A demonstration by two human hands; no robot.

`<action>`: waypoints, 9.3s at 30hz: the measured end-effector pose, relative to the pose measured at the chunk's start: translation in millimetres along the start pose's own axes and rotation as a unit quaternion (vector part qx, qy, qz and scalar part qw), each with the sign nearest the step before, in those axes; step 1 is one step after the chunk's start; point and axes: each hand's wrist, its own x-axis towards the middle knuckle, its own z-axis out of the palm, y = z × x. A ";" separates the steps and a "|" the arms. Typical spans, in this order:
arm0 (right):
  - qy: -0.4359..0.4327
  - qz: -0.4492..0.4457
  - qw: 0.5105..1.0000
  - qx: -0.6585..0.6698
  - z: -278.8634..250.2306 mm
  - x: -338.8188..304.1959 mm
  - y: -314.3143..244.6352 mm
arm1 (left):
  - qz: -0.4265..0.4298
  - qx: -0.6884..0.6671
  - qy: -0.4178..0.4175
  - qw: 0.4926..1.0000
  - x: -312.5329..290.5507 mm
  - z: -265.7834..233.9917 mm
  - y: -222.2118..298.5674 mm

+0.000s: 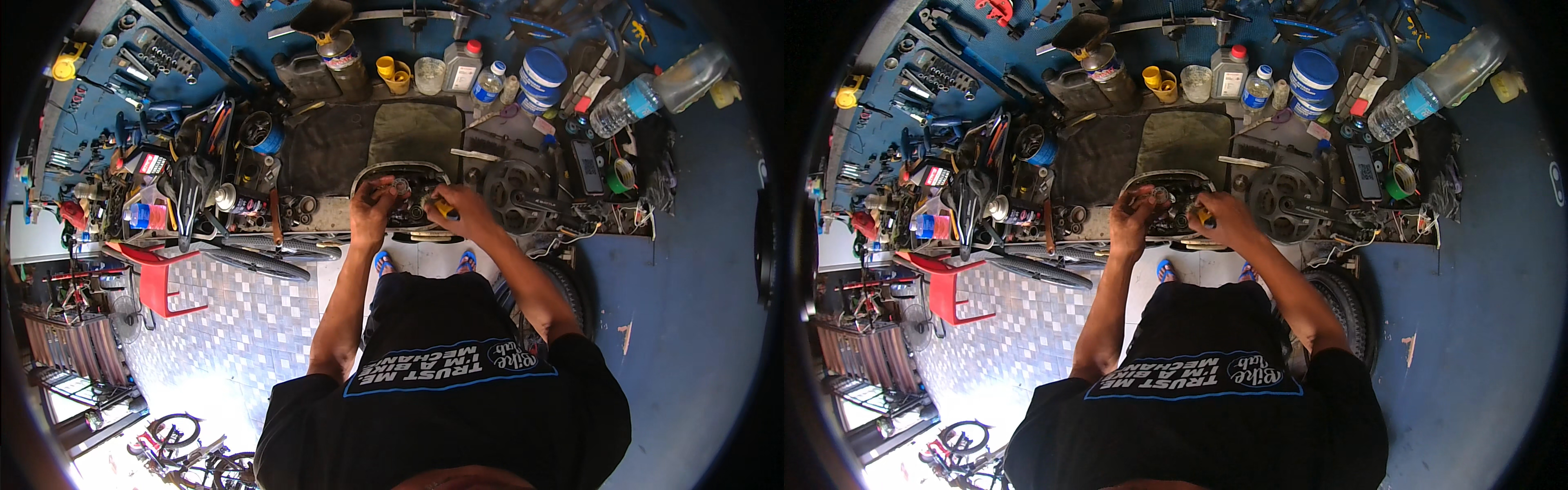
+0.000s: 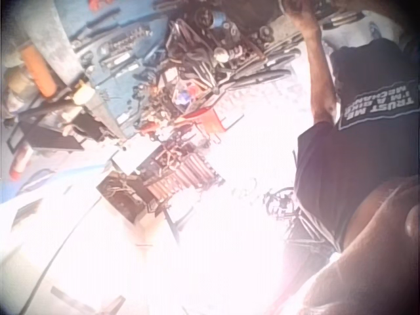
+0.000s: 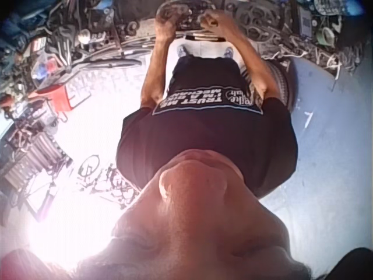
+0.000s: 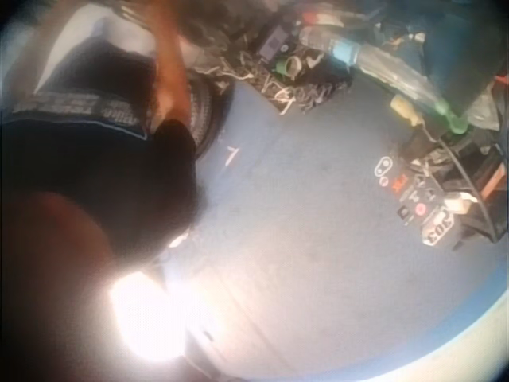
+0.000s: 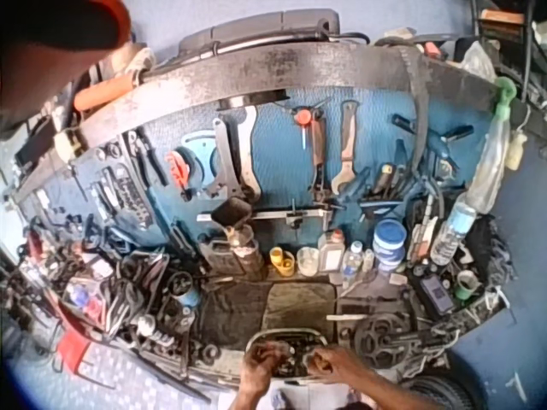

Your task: The person cleans a bicycle hub with a brush and solvent, then retrieves a tire pressure gauge and a small metal part from a wall-mounted tool rack. The person continues to clean the hub and handles the metal part near the workbench.

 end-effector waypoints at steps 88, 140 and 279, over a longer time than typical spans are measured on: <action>0.072 -0.141 0.987 -0.010 -40.3 19.8 -54.9 | 0.023 0.156 0.004 0.988 0.2 -5.3 -10.5; 0.161 -0.019 0.984 0.078 -21.8 20.5 -64.0 | 0.122 0.393 0.041 0.911 5.3 14.0 -3.9; -0.053 0.073 0.987 0.129 -1.1 3.9 -0.5 | 0.014 0.069 -0.009 0.997 10.1 -4.6 -6.7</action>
